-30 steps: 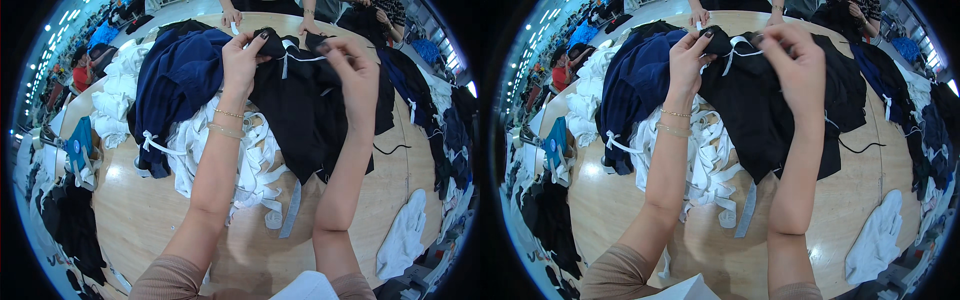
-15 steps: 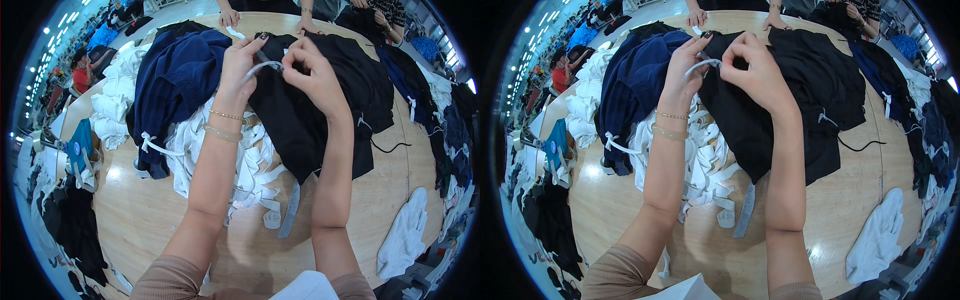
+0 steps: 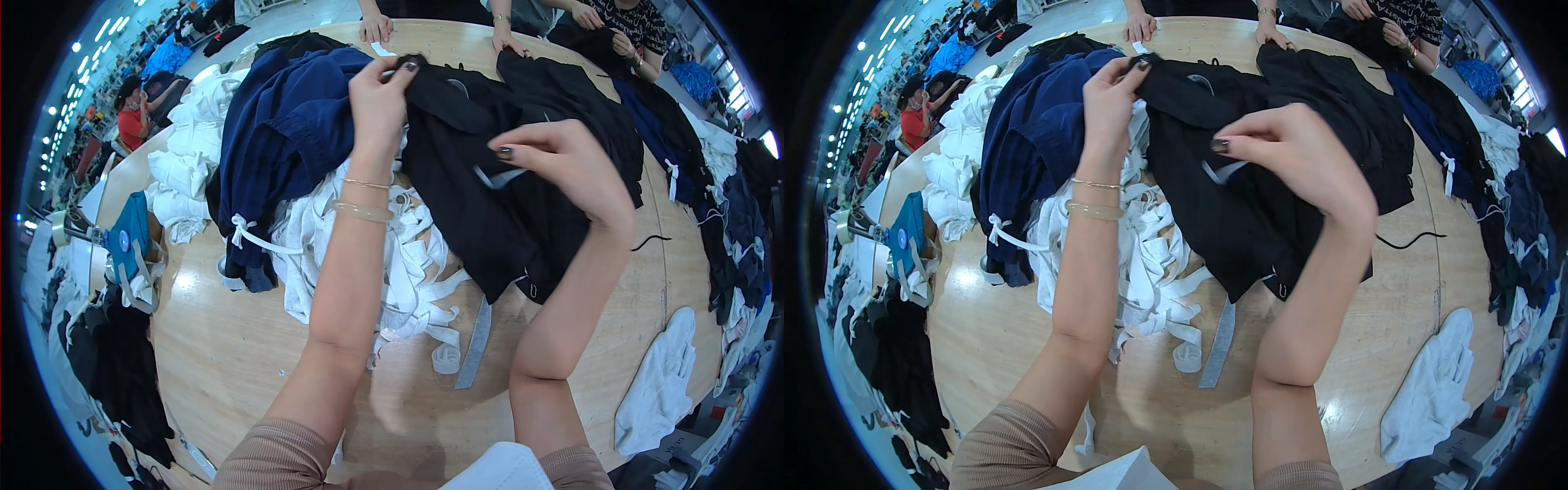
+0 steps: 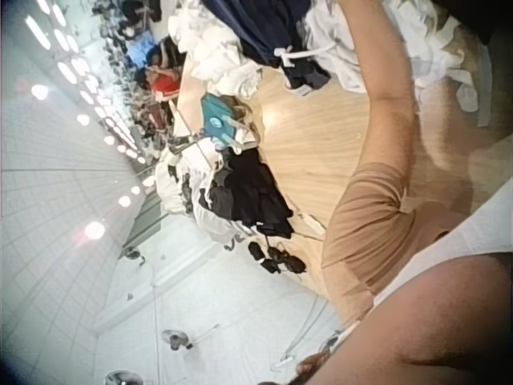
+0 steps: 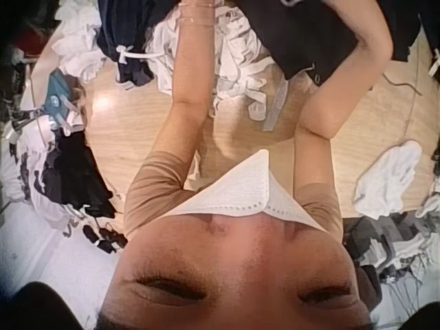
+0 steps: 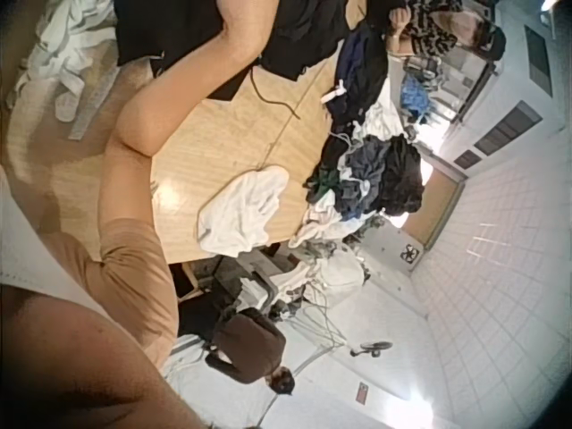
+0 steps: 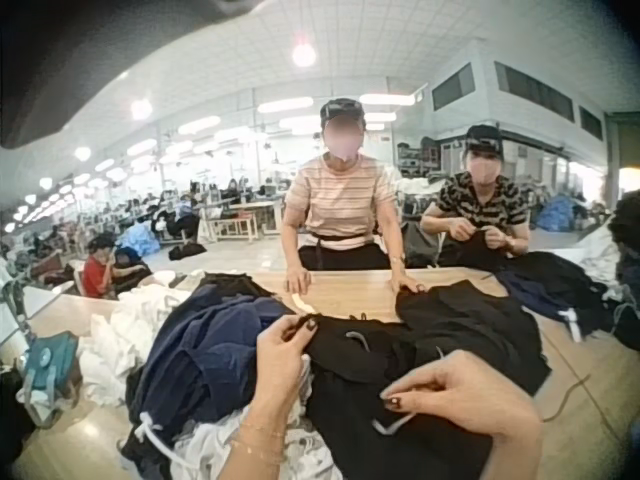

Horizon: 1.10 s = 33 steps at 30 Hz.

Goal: The person trims loose threads from garments using thread snips, turns the clothes over by hand, and sorts them on a table.

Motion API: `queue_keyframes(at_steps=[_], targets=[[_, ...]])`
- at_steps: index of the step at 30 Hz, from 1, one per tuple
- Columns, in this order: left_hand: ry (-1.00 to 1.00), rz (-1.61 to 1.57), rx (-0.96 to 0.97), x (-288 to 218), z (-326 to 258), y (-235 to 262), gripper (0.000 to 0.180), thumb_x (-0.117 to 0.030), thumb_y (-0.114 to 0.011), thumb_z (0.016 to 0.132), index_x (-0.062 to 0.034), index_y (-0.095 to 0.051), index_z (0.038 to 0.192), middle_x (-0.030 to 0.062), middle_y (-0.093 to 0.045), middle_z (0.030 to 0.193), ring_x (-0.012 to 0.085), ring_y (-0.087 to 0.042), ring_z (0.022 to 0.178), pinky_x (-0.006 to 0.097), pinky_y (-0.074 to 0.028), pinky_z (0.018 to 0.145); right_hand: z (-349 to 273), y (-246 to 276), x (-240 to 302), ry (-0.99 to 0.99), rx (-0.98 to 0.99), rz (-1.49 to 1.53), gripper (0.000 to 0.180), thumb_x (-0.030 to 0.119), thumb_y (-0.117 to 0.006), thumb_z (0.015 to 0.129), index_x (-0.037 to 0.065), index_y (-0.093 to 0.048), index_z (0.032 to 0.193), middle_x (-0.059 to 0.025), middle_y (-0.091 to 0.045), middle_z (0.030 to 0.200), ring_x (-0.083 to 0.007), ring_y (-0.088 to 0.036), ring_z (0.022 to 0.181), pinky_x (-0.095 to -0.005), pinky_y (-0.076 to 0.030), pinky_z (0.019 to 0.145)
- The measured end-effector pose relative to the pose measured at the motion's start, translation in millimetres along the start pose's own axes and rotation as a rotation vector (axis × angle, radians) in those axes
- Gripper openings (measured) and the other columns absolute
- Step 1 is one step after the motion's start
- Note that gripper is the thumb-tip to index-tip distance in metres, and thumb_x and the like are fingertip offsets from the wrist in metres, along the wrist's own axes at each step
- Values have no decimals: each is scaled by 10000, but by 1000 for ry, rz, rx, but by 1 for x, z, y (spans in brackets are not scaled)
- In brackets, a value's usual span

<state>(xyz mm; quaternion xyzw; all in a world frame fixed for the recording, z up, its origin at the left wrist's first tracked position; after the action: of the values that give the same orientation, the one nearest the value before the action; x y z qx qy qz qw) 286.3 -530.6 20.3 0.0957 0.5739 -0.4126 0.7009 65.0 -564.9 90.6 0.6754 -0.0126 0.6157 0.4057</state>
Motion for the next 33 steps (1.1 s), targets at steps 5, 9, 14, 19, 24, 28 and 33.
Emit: queue_keyframes(at_steps=[5,9,14,19,24,28,33], targets=[[174,-304,127,-7,9,26,195,-74,-530,900,-4,-585,1073,15,-611,907,89,-557,776,217,-432,715,-37,59,-9,-82,-747,-201,207,166,-572,833,-15,-670,852,-32,-634,740,-88,-539,712,-221,-396,668],[191,-487,309,-22,1,7,246,-57,-501,904,14,-554,1134,52,-617,1027,101,-562,897,235,-431,817,-92,117,-54,-398,-1282,-716,517,408,-611,815,117,-545,1238,-185,-371,1368,-296,-398,1232,-370,-310,1024],[203,-385,388,-36,-6,0,209,-69,-520,882,23,-601,1052,74,-598,1132,124,-549,990,231,-411,882,-97,109,-32,-230,-1448,-763,503,333,-595,843,86,-510,1273,-164,-362,1396,-260,-409,1233,-346,-344,996],[108,-252,360,-37,-18,-19,166,-42,-582,817,67,-659,915,89,-579,1165,111,-553,966,218,-412,857,-36,48,4,58,-644,-28,236,172,-528,885,11,-661,995,-58,-666,917,-105,-583,887,-237,-414,833],[185,-180,477,-49,-44,-53,263,-108,-541,882,28,-629,1089,46,-629,1101,75,-555,943,194,-427,797,11,-9,10,257,-527,-286,324,224,-693,748,-36,-597,918,-133,-587,920,-234,-565,780,-302,-451,719],[239,-81,595,-55,-50,-61,277,-154,-521,915,-41,-620,1149,41,-649,1046,54,-547,958,181,-438,733,20,0,-10,175,-513,-101,206,105,-623,788,-41,-596,931,-159,-623,801,-244,-604,732,-292,-455,697],[-121,316,640,-43,-48,-60,323,-59,-708,732,1,-571,1018,54,-569,1078,158,-556,953,246,-453,762,7,21,-15,155,-510,121,146,31,-569,833,-36,-669,916,-53,-673,804,-78,-590,737,-198,-441,708]])
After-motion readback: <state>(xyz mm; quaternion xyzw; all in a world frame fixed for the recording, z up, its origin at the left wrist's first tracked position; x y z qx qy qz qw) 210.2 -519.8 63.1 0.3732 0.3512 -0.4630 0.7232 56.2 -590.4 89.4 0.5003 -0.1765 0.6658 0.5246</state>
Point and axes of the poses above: each hand's wrist, its own z-axis towards the middle knuckle, its own y-axis out of the back of the hand, x = y × z, the point moved 2 cm from there along z, towards the middle knuckle
